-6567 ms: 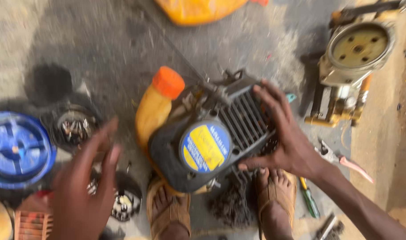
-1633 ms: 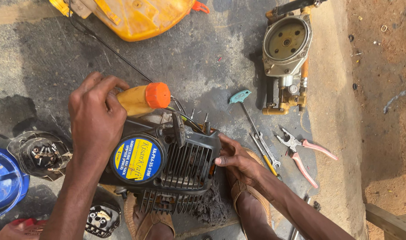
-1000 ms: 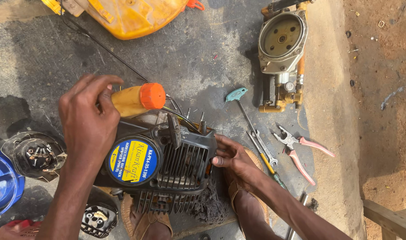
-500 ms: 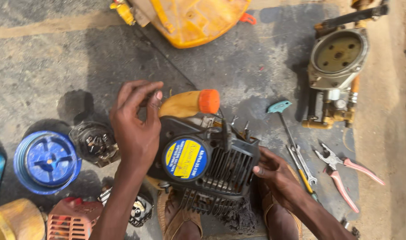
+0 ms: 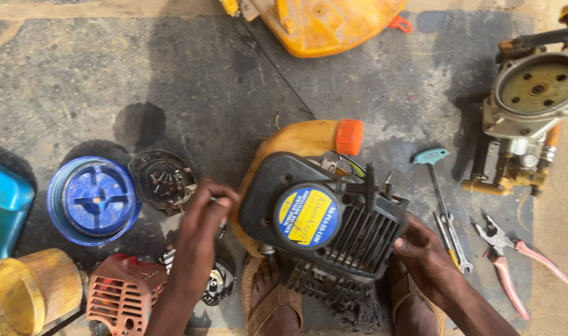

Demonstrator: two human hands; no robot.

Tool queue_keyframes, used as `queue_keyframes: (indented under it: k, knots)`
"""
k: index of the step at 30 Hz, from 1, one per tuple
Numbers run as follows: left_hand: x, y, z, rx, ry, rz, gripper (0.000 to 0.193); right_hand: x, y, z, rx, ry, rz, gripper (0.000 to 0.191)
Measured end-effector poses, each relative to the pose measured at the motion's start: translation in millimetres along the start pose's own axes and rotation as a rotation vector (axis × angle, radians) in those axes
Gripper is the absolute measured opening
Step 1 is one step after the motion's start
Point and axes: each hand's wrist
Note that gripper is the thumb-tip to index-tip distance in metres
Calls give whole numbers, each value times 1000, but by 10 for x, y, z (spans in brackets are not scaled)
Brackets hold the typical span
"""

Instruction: The person assembles a small engine component, placing a yellow fuel tank onto a black engine block and securing it with screws using a screwdriver and a T-handle hex key. They handle various engine parts, including the carburetor and pull-start assembly, while working on the ground.

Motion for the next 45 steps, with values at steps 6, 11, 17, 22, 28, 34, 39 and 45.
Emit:
queue_keyframes:
  k: [6,11,17,22,28,34,39,45]
  knots:
    - [72,-32,56,219,-316,-77,81,-2,-18,10,6,-24,5,92]
    - [-17,-252,104,397,-472,107,148,-54,-41,110,23,-1,7,88]
    - [-125,-377,76,465,-498,202,159,-168,-105,298,-46,-58,-30,82]
    - [-271,-472,45,514,-523,230,164,-177,-107,360,-7,-75,-31,81]
    - [-489,-706,-4,653,-731,171,178,-219,-117,486,-17,8,-69,91]
    - [-477,-681,21,628,-680,190,175,61,-147,514,-128,337,-224,99]
    - [-334,-644,22,564,-631,222,172,851,210,-145,-166,1157,297,71]
    - [-373,-684,110,611,-536,258,167,1378,209,-1603,278,1440,845,63]
Point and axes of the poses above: each hand's wrist, its own y-axis away from the middle knuckle, its own z-axis out of the back of the hand, x = y × z, and after that the axes turned 8 degrees about x, right-handed
